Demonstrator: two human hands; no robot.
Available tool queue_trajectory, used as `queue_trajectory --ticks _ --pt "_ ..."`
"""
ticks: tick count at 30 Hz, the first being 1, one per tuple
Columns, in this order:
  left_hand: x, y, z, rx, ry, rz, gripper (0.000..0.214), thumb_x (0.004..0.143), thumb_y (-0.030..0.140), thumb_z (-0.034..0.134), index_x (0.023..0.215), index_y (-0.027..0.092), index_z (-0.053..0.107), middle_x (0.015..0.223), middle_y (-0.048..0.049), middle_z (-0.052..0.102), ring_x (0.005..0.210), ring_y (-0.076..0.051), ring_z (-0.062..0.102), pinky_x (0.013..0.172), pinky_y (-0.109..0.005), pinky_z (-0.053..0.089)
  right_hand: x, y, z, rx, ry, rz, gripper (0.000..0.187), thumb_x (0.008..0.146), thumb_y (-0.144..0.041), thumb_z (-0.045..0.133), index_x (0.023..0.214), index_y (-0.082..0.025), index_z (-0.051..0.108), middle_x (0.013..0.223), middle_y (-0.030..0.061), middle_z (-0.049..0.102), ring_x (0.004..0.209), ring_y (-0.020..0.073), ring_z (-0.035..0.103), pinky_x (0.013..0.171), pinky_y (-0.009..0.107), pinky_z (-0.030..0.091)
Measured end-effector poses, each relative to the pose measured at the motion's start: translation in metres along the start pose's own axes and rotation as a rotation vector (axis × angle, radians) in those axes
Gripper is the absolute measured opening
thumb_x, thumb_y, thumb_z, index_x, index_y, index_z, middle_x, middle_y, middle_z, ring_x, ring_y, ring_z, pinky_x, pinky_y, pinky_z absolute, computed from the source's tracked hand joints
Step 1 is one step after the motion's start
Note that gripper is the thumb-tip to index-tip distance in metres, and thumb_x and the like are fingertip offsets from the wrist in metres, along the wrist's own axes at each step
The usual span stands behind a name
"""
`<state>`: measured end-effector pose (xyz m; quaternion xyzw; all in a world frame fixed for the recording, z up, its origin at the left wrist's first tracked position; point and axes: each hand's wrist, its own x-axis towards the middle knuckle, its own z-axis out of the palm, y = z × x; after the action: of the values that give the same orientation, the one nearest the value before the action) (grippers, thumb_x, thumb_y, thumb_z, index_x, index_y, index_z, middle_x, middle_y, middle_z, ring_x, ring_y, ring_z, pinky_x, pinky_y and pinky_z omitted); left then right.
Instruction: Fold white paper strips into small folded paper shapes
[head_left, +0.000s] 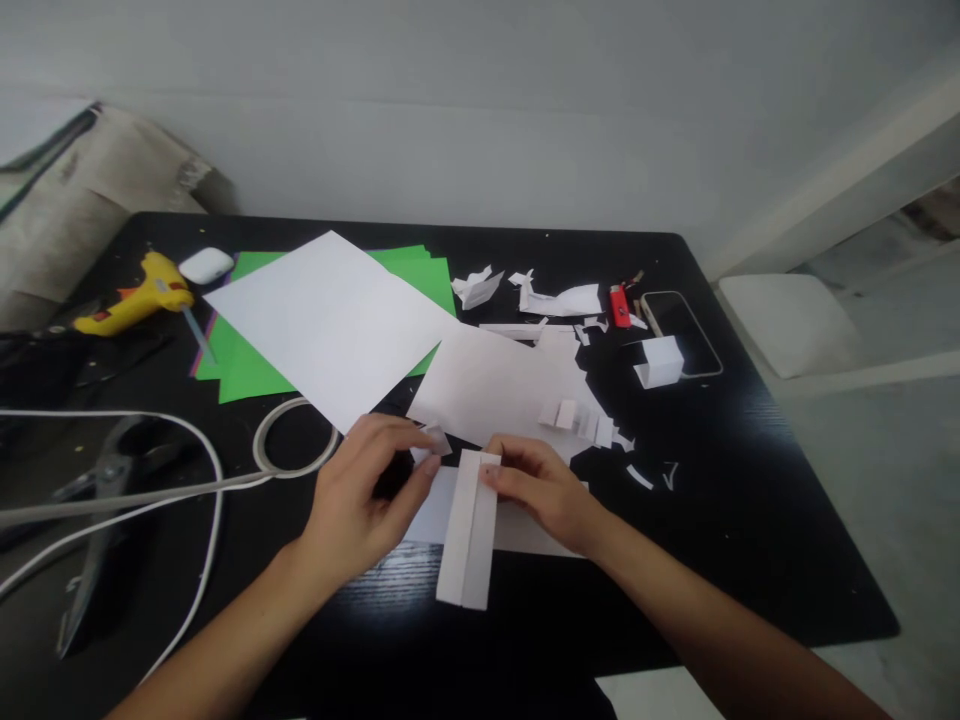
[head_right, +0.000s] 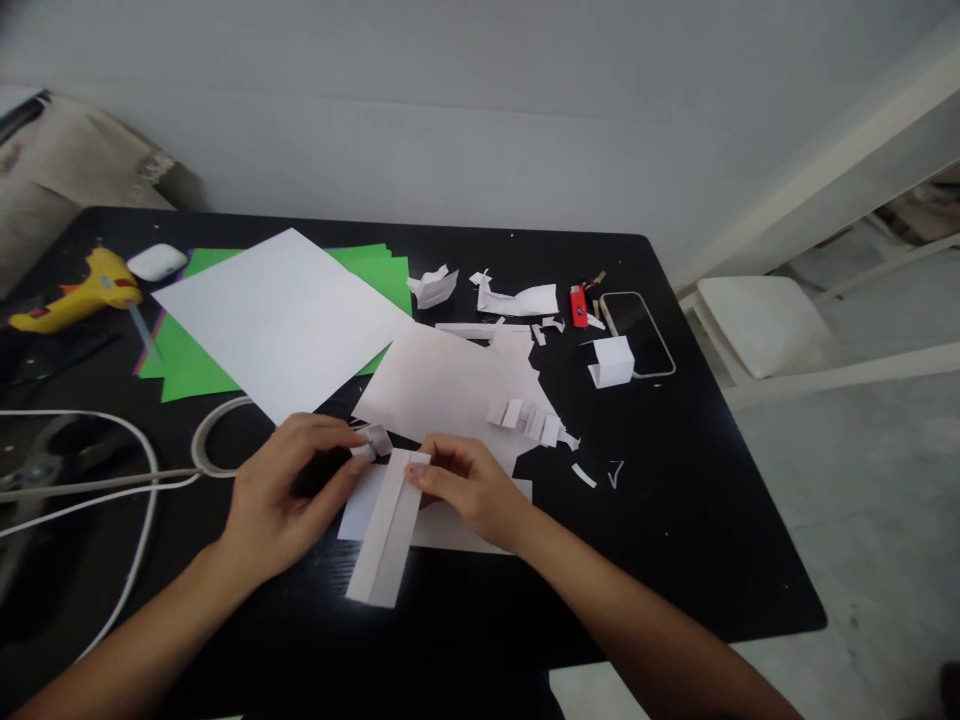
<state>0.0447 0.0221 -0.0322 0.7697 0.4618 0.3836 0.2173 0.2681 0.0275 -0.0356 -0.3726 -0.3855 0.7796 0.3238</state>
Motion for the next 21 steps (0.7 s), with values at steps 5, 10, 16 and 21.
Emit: queue_trajectory --ticks 5,10,16,21 --pt "-0.001 -0.010 0.005 0.217 -0.132 -0.022 0.042 0.091 0.023 0.069 0.131 0.018 0.055 0.134 -0.0171 0.057 0.125 -0.036 0.055 0.103 -0.058 0.044 -0.005 -0.024 -0.016 -0.063 0.188 -0.157 0.025 0.088 -0.040 0.073 0.078 -0.021 0.062 0.073 0.0002 0.064 0.069 0.0165 0.064 0.068 0.031 0.056" --pt "-0.004 -0.012 0.009 0.220 -0.160 -0.036 0.039 0.093 0.019 0.066 0.130 0.021 0.053 0.132 -0.0139 0.058 0.125 -0.034 0.055 0.103 -0.057 0.043 -0.026 -0.077 -0.066 -0.158 0.877 -0.324 0.010 0.080 -0.026 0.064 0.086 -0.023 0.057 0.079 0.0004 0.064 0.070 0.0166 0.067 0.071 0.030 0.058" --pt "-0.003 -0.012 0.010 0.190 -0.146 -0.038 0.030 0.096 0.019 0.063 0.125 0.023 0.055 0.126 -0.0117 0.061 0.121 -0.033 0.057 0.101 -0.056 0.044 -0.071 -0.094 -0.136 -0.545 1.303 -0.093 0.037 0.075 -0.021 0.065 0.112 -0.019 0.067 0.071 0.0018 0.058 0.056 0.0192 0.054 0.059 0.034 0.048" --pt "-0.002 -0.012 0.012 0.171 -0.120 -0.048 0.026 0.096 0.019 0.062 0.121 0.023 0.057 0.124 -0.0112 0.063 0.118 -0.032 0.058 0.098 -0.055 0.046 -0.086 -0.084 -0.161 -1.510 0.990 0.300 0.056 0.093 -0.024 0.046 0.147 -0.018 0.059 0.066 0.0047 0.061 0.066 0.0294 0.063 0.072 0.041 0.050"
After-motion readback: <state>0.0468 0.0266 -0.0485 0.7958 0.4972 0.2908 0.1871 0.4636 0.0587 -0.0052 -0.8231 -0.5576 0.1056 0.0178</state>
